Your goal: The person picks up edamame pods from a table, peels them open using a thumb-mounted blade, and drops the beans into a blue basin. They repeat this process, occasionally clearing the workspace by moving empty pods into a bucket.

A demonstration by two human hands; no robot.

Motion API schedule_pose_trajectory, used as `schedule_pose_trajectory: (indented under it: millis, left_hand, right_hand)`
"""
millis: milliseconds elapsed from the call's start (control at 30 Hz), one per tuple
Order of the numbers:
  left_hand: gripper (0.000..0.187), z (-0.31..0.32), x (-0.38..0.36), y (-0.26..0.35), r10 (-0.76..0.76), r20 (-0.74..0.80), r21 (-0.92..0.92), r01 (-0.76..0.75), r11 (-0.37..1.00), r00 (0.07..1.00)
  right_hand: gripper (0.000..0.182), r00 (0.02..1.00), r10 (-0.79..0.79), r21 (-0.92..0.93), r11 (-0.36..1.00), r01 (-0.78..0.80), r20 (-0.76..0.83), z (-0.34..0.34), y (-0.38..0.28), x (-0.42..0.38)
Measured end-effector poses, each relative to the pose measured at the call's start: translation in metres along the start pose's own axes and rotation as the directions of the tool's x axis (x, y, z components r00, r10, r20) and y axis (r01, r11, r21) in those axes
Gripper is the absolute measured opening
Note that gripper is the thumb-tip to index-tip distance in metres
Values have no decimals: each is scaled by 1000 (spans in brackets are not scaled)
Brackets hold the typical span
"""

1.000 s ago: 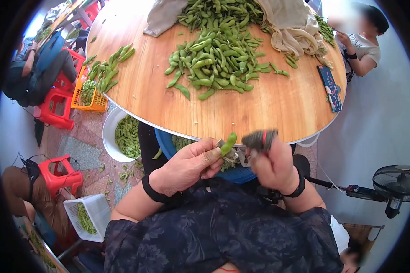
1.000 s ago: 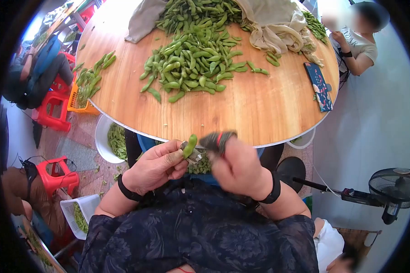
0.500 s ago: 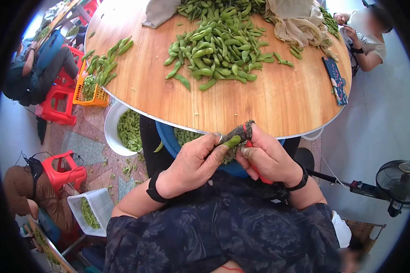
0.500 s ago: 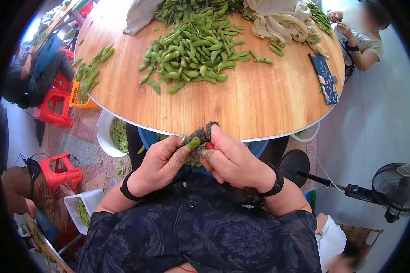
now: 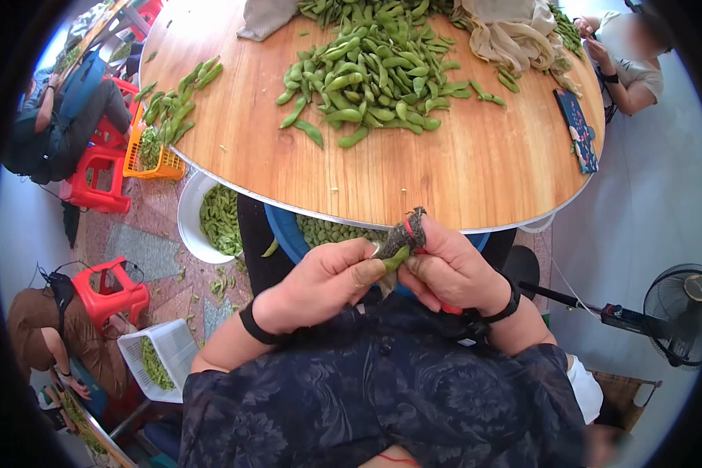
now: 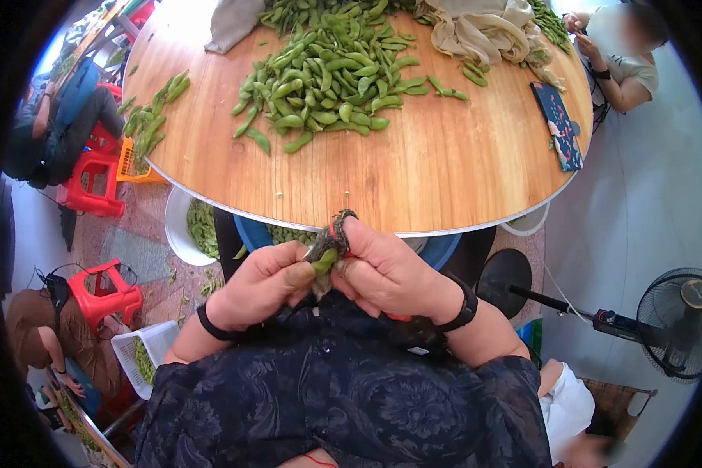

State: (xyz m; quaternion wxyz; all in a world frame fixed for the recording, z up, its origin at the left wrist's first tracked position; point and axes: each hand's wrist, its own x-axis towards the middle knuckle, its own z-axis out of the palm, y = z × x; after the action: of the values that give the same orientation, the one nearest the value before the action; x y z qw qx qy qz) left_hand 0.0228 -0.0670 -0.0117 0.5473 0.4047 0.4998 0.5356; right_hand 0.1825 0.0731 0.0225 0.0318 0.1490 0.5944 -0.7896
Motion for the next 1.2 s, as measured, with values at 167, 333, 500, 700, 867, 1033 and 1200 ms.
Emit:
schedule_pose_trajectory:
  millis: [167, 333, 500, 700, 867, 1033, 1200]
  left_hand:
    - [27, -2, 2, -9, -194, 281, -632, 334, 699, 940]
    - [23, 0, 3, 4, 448, 17, 750, -308, 586, 894]
    - [24, 5, 5, 5, 574, 86, 898, -313, 310, 815]
    - [18, 7, 9, -1, 562, 115, 920, -302, 251, 819]
    - [14, 9, 13, -6, 624, 9, 861, -323, 392, 782]
    - [14, 8, 5, -5, 472, -33, 761, -284, 583, 881]
    - [31, -6, 1, 6, 169, 131, 471, -212, 857, 977]
  right_hand:
    - [16, 995, 99, 407, 908, -98, 18, 4, 2, 6]
    - [12, 993, 45, 240, 971, -17, -113, 3, 18, 8]
    - [9, 979, -29, 179, 982, 65, -200, 10, 22, 11]
    - [7, 962, -170, -87, 984, 154, -215, 17, 21, 11]
    - [6, 963, -152, -125, 984, 127, -221, 20, 17, 15]
    - [6, 709, -691, -705, 573, 419, -140, 19, 28, 26]
    - [15, 901, -422, -716, 658, 231, -97, 16, 14, 17]
